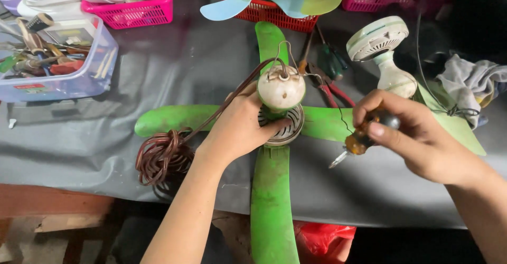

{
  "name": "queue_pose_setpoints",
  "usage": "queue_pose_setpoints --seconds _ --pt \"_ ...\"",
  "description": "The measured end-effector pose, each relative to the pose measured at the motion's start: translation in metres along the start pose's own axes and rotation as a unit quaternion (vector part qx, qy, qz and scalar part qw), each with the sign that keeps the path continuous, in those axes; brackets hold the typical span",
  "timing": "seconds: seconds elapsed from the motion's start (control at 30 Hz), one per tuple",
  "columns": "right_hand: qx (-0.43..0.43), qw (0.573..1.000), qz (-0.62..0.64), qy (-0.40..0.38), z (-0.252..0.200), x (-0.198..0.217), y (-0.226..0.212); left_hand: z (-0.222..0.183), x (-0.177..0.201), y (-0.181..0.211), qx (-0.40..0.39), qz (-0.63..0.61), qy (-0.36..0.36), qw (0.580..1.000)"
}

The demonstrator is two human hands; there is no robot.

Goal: Polishing and cleaning the blades and motor of a portable electric fan using a cloth.

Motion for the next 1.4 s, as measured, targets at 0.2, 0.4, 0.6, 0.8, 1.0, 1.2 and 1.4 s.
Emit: queue_pose_setpoints --seconds 0.2,0.4,0.6,0.8,1.0,1.2,1.4 --pt "0.010 0.971 -0.233 0.057 0.018 -0.034 -0.010 -0.002 0.020 0.010 -0.020 -0.154 0.023 0.988" --pt "0.040 0.962 -0.252 0.095 0.021 -0.020 0.005 -0.005 0.009 -0.008 -0.006 -0.170 0.017 0.985" --pt "0.033 0.968 -0.232 0.087 0.021 -0.019 0.006 -0.008 0.007 -0.008 -0.022 -0.196 0.034 0.980" --pt "0.053 0.965 -0.237 0.099 0.018 -0.013 0.004 -0.007 0.012 -0.009 -0.034 -0.161 0.055 0.985" --pt "0.069 0.963 -0.250 0.079 0.021 -0.029 0.008 -0.007 0.014 -0.003 -0.042 -0.180 0.055 0.981" --pt "0.103 0.952 -0.283 0.058 0.022 -0.039 0.001 -0.006 0.014 -0.002 -0.033 -0.183 0.046 0.982" --pt "0.192 0.927 -0.322 -0.002 0.020 -0.066 -0.023 -0.005 0.007 -0.006 0.004 -0.206 0.013 0.978"
Point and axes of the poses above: each hand's wrist, its own z-axis towards the middle knuckle, its own x-axis out of the back of the hand, y = z × x, the point moved 9 cm from there along z, towards the middle knuckle
